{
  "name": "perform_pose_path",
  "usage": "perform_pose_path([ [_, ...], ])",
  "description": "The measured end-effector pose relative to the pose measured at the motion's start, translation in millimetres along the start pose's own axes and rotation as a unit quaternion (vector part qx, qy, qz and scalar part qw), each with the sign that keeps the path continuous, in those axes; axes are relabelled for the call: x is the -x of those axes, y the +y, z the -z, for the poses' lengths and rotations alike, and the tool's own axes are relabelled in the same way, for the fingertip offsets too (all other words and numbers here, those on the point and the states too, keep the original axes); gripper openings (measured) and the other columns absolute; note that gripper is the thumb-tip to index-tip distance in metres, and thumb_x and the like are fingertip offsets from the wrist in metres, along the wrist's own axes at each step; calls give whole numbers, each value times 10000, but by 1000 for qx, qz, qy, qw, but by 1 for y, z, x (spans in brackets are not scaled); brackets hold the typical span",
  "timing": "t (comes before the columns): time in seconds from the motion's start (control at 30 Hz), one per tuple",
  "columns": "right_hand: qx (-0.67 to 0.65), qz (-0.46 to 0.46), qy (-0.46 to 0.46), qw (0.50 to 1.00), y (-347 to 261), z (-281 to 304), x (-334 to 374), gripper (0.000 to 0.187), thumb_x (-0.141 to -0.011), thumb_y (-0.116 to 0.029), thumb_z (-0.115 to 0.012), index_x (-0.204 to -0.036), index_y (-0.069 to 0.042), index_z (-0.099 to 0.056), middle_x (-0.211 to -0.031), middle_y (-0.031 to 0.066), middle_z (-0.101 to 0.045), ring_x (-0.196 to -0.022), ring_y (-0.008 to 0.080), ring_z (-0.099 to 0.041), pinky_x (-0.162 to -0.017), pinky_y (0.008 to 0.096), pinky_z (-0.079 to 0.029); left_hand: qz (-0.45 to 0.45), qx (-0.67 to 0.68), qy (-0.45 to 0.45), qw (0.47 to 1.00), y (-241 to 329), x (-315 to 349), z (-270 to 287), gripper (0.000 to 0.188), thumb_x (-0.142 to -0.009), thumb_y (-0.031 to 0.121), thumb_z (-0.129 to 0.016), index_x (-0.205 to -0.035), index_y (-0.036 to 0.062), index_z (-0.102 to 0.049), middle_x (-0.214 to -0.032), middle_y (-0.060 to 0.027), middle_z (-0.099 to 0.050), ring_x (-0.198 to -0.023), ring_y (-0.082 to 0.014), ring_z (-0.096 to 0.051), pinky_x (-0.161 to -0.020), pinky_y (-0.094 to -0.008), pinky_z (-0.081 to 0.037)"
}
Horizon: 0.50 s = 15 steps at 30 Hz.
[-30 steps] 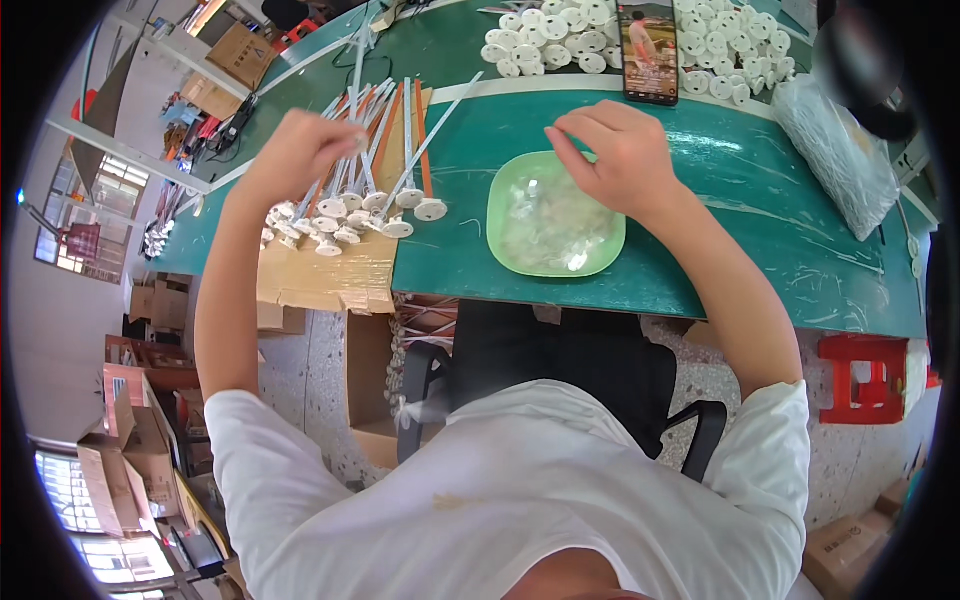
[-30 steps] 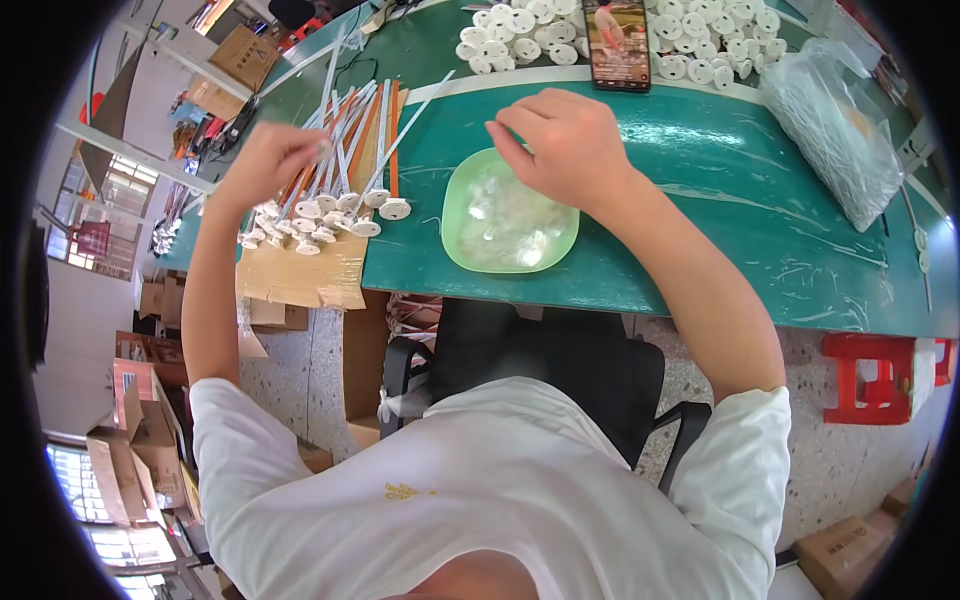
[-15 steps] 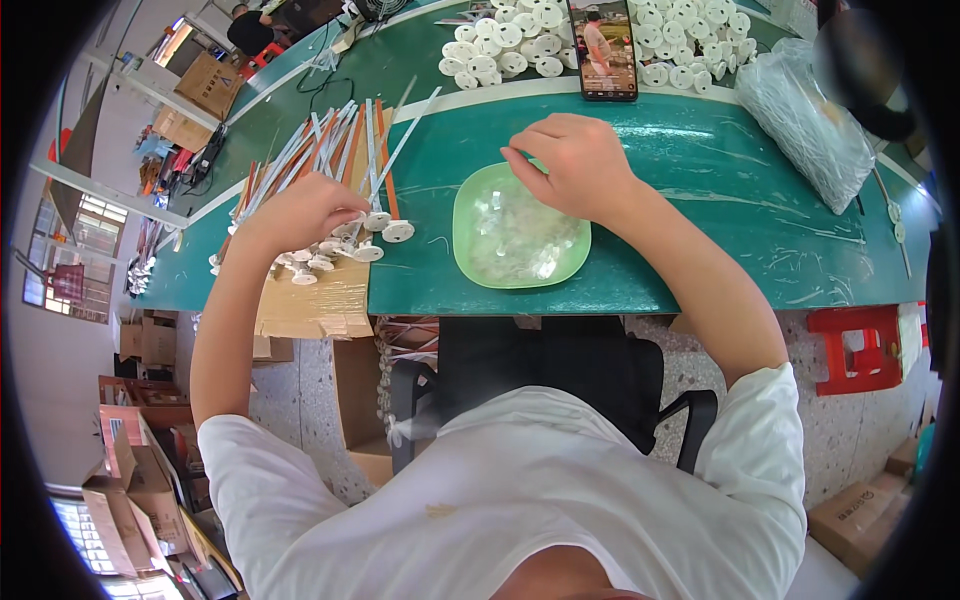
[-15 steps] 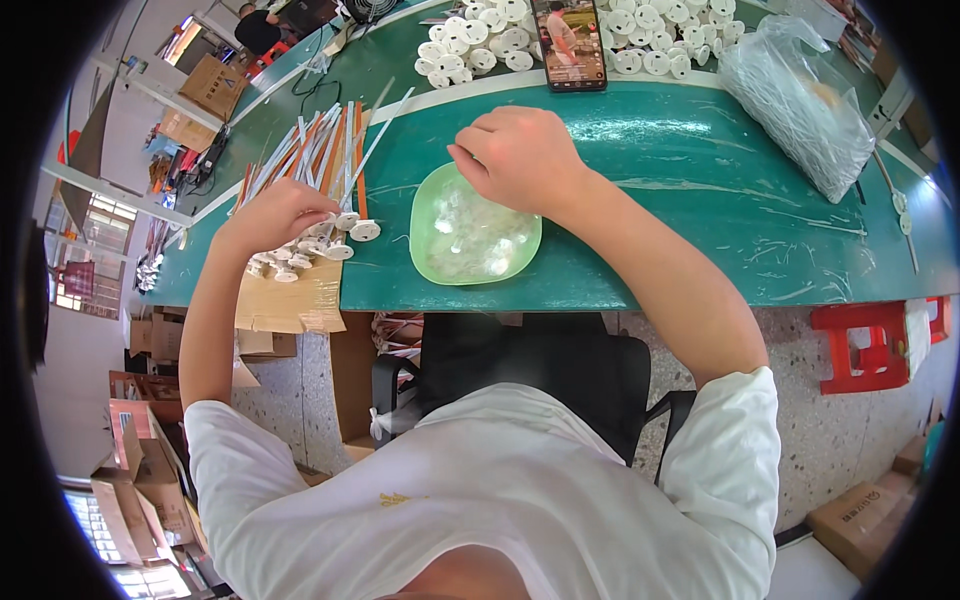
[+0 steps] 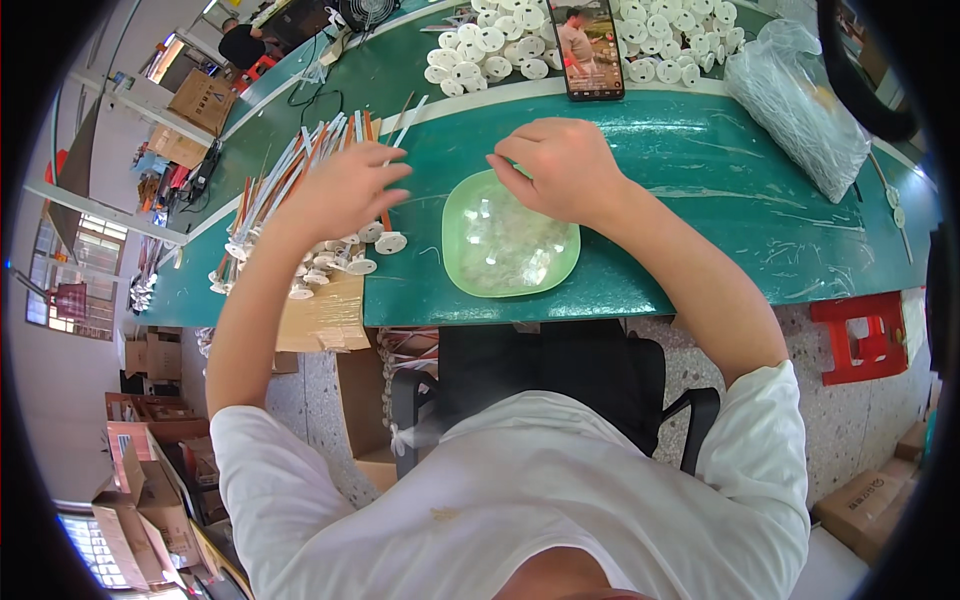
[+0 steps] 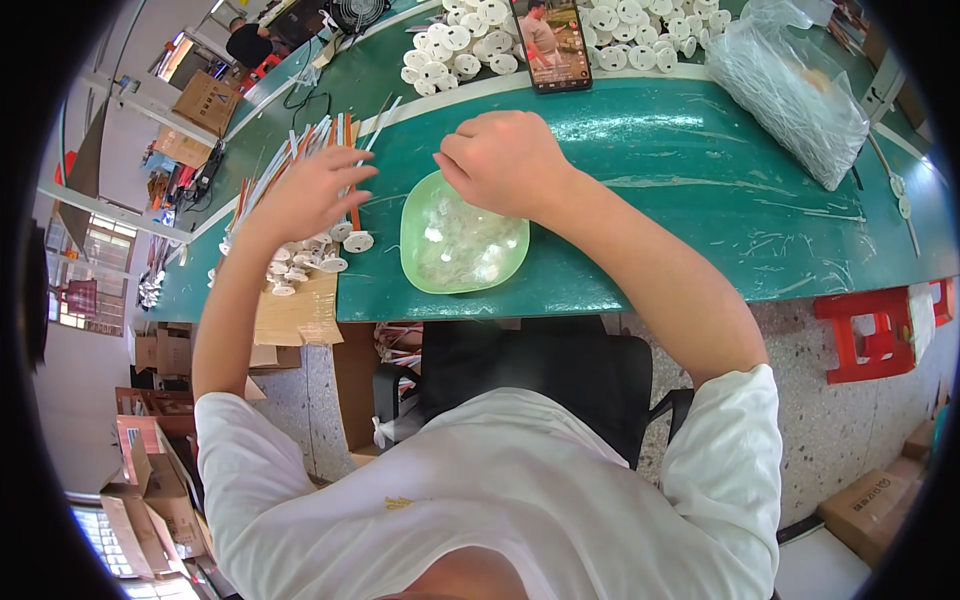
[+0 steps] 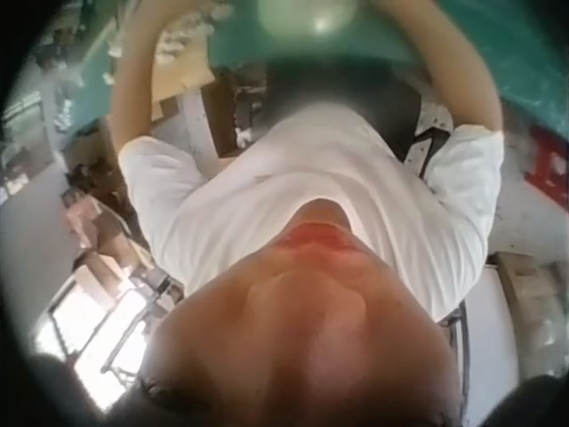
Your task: Assembling small white plastic components on a workbench in a manufacturing environment.
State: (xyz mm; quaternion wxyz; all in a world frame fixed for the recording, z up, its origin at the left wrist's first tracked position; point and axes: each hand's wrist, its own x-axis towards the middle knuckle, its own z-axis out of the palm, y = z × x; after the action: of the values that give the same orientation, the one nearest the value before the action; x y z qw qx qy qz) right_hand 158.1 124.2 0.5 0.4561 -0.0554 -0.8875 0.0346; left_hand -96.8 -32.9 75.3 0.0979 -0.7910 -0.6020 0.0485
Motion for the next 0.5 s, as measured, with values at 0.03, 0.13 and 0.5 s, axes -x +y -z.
perform_pose_path([
  [0.03,0,-7,-10,1000,0,-2,1,100,-823,-153,-733,-767,-75,-704,-752,60,-708,-673,255,-678,-591,370,-545,-19,-12,-6,1000,3,-6,-11,325,-923,290,-664,-1123,36,-704,-1069,-140,-718,-1126,-348,-612,-923,-440,-508],
  [0.13,4,-14,-22,1000,1,-1,2,117,-828,-163,-725,-756,-76,-697,-748,59,-706,-674,258,-675,-589,378,-542,23,-59,-101,993,6,-15,-17,398,-910,377,-668,-1056,10,-721,-1027,-135,-717,-1108,-335,-611,-920,-423,-514],
  [0.5,16,-11,-18,1000,5,-2,1,147,-834,-184,-719,-735,-81,-683,-719,51,-689,-653,261,-663,-567,389,-534,118,-101,-224,962,-17,0,-13,572,-734,546,-765,-937,11,-738,-966,-161,-708,-1033,-326,-631,-890,-436,-532],
])
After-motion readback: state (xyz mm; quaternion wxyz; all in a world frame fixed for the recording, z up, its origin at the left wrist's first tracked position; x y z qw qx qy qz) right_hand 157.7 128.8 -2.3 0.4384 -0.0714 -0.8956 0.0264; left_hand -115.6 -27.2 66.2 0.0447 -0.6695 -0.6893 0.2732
